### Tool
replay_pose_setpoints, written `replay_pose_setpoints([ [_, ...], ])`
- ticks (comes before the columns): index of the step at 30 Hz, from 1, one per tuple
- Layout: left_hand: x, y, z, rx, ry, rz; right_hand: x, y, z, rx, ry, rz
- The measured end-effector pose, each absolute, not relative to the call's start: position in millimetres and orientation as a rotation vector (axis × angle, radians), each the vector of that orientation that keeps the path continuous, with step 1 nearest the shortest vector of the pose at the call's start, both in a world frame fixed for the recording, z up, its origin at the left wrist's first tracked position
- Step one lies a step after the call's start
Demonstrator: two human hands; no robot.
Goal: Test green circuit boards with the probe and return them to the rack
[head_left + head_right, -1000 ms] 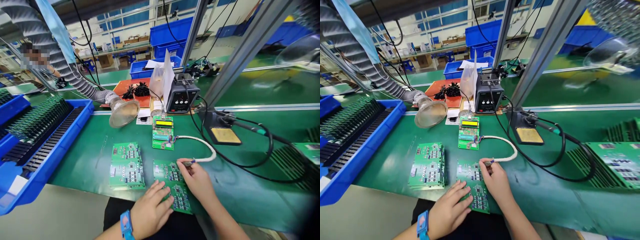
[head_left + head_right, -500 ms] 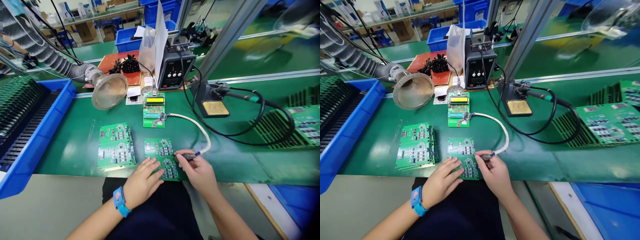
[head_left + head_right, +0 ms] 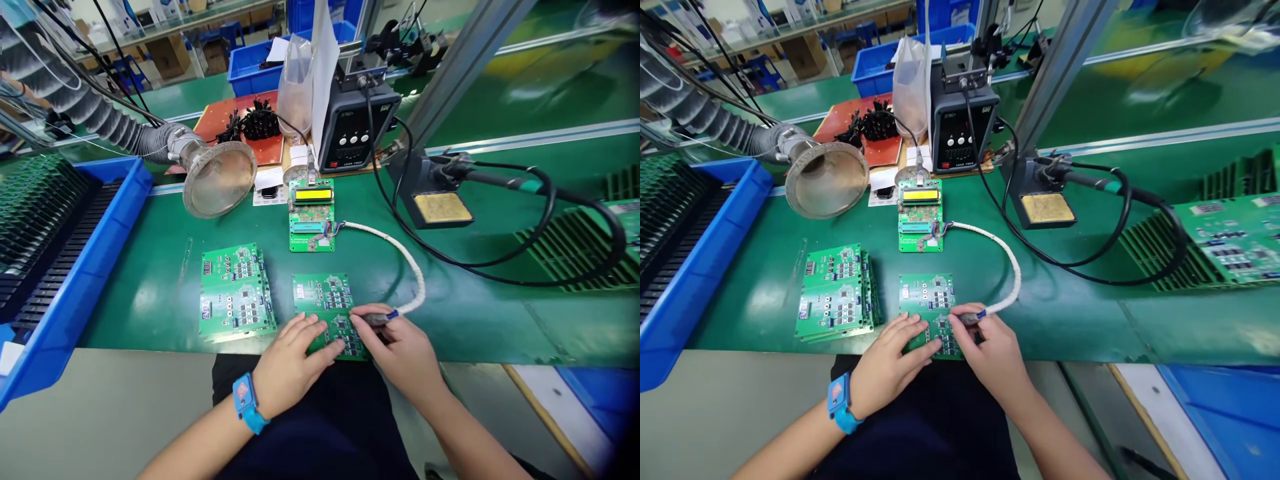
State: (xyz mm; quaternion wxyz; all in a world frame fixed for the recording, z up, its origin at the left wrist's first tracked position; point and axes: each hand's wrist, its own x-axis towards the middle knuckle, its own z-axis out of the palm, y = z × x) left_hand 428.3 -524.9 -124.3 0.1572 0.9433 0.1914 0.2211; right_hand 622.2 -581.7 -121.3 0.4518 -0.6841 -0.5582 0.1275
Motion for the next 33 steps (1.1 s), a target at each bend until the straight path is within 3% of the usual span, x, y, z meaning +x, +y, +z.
replay_pose_setpoints([
  [8,429.7,-524.6,-124.6,2.693,0.567,0.704,621.9,-579.8,-125.3,-1.687,-1.424,0.187],
  [27,428.8,-524.5,-122.3,2.446,0.605,0.643,621.1,-581.9,-119.1,-1.733,-1.321,0.418],
  [33,432.9,-531.2,-115.2,2.544,0.691,0.473,622.1,-582.4,-120.9,-1.697,-1.339,0.377],
])
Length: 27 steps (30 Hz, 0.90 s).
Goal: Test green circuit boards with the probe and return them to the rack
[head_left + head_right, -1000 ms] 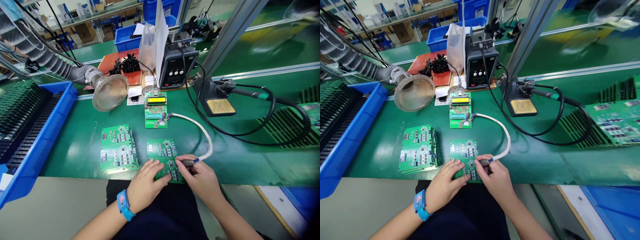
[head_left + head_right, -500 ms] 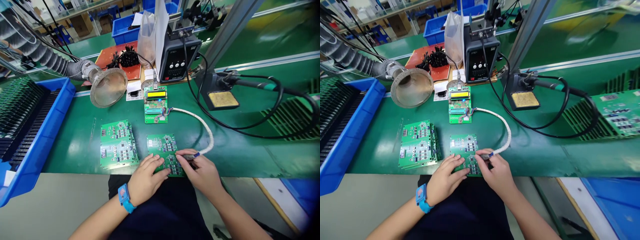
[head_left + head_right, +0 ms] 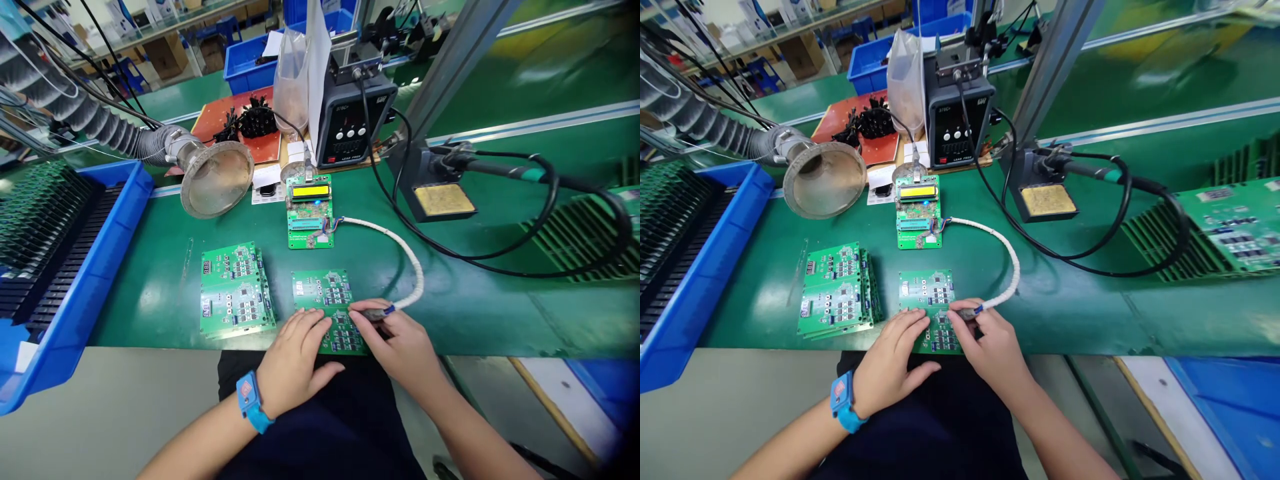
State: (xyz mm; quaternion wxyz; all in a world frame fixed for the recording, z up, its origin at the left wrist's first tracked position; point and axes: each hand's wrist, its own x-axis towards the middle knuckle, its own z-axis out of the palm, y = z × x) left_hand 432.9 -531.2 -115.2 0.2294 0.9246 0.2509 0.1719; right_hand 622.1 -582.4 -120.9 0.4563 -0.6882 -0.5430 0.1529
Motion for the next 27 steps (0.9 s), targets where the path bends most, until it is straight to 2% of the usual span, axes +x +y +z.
replay_pose_setpoints([
  [5,456.0,-529.1,-100.8,2.714,0.906,0.188,622.5,-583.0,-124.1,-1.697,-1.341,0.37],
  [11,481.7,-507.4,-99.6,2.799,0.889,-0.015,624.2,-582.9,-125.1,-1.695,-1.343,0.375],
  [27,487.2,-502.0,-108.5,2.823,0.914,-0.021,626.9,-582.1,-125.8,-1.641,-1.38,0.362],
])
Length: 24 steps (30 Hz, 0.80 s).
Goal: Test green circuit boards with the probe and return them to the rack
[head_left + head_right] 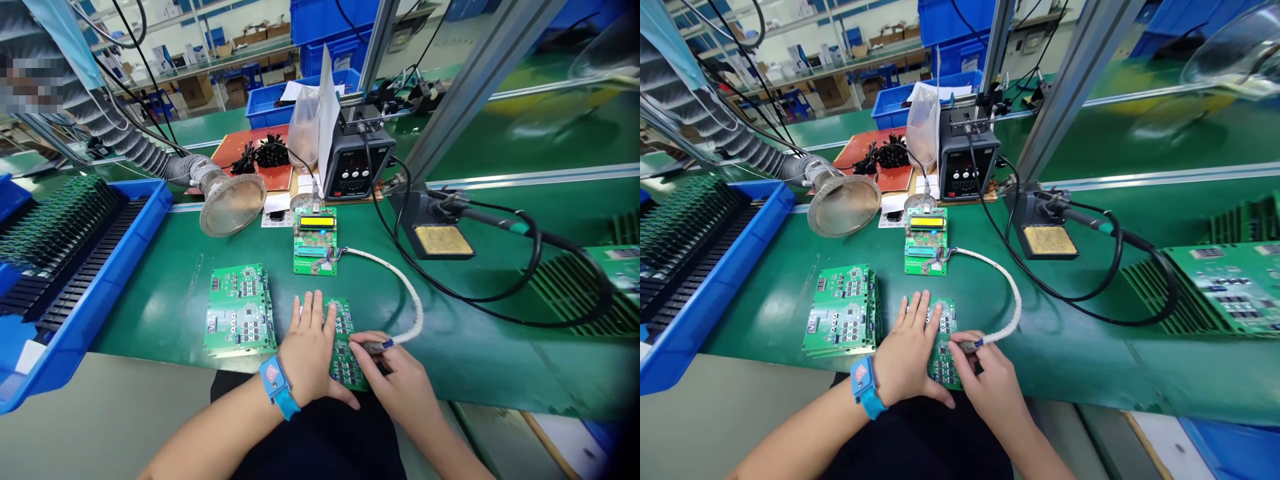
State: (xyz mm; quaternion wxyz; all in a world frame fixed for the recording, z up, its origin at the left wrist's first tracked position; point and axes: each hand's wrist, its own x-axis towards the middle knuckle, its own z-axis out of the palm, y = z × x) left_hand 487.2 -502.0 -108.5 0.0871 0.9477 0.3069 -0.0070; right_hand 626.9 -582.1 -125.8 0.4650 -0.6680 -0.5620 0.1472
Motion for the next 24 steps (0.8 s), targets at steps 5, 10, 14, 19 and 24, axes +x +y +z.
replay_pose_setpoints([
  [5,487.8,-502.1,-106.8,2.832,0.92,-0.024,626.7,-582.0,-124.6,-1.66,-1.38,0.366],
  [10,487.9,-501.7,-105.9,2.818,0.929,-0.032,625.2,-581.4,-124.0,-1.642,-1.38,0.354],
  [14,487.9,-500.6,-103.1,2.819,0.917,-0.033,623.9,-582.0,-123.7,-1.652,-1.35,0.391],
  [19,487.7,-499.1,-95.4,2.811,0.91,-0.078,624.6,-583.8,-123.3,-1.663,-1.335,0.436],
  [24,489.6,-493.8,-90.8,2.844,0.892,-0.092,621.4,-582.2,-121.1,-1.702,-1.229,0.558],
])
